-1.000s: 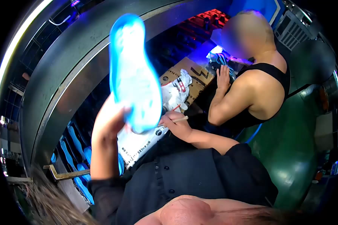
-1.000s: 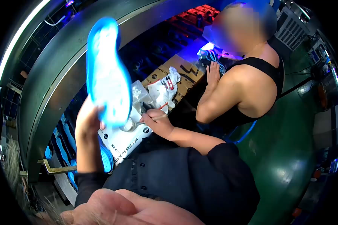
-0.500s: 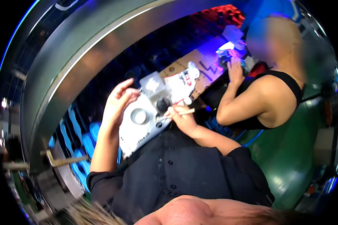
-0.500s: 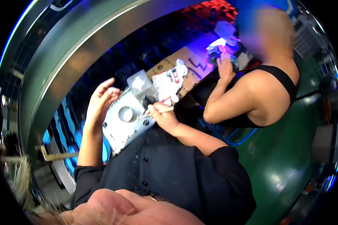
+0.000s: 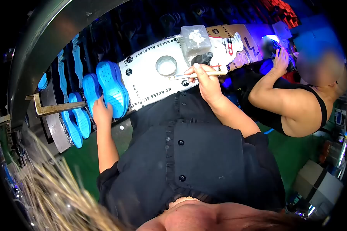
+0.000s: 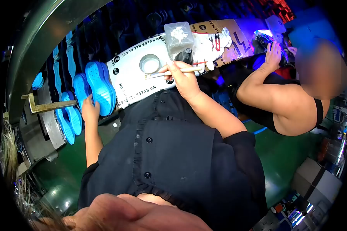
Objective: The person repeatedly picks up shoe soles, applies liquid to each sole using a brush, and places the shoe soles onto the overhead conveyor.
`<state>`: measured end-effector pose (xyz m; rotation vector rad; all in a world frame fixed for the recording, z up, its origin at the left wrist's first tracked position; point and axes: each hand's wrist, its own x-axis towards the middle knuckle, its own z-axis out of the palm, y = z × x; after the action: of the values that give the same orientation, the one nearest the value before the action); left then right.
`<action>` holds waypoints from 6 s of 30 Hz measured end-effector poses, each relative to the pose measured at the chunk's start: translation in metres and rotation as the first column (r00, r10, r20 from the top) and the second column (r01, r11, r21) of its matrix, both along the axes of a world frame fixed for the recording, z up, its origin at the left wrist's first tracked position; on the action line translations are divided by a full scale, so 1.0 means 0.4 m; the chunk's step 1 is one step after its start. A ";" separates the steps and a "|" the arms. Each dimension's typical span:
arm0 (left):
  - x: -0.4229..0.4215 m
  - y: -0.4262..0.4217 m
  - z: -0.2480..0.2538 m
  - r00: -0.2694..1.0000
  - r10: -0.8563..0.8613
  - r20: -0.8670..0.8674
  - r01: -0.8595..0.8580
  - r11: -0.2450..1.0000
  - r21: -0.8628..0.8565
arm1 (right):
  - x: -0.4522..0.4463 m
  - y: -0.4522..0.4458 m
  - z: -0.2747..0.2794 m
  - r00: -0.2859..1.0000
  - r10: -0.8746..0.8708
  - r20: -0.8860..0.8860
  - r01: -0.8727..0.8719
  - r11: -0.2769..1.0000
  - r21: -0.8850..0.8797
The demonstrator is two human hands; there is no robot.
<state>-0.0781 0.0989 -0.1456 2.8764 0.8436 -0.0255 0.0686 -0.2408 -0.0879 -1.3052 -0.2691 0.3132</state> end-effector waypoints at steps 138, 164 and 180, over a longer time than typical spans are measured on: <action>0.081 -0.265 0.135 0.674 0.326 0.663 0.433 0.553 -0.712 | -0.021 0.117 0.070 0.560 0.194 0.805 0.005 0.971 -0.237; 0.085 -0.275 0.151 0.623 0.209 0.754 0.492 0.645 -0.585 | -0.021 0.108 0.091 0.517 0.264 0.814 0.055 0.939 -0.340; 0.090 -0.277 0.116 0.520 0.179 0.835 0.554 0.673 -0.489 | -0.023 0.109 0.082 0.536 0.294 0.792 -0.008 0.939 -0.343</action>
<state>-0.0421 -0.0120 -0.0991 1.7884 0.1584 0.7814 0.0594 -0.1973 -0.0550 -1.6754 -1.2185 -0.1793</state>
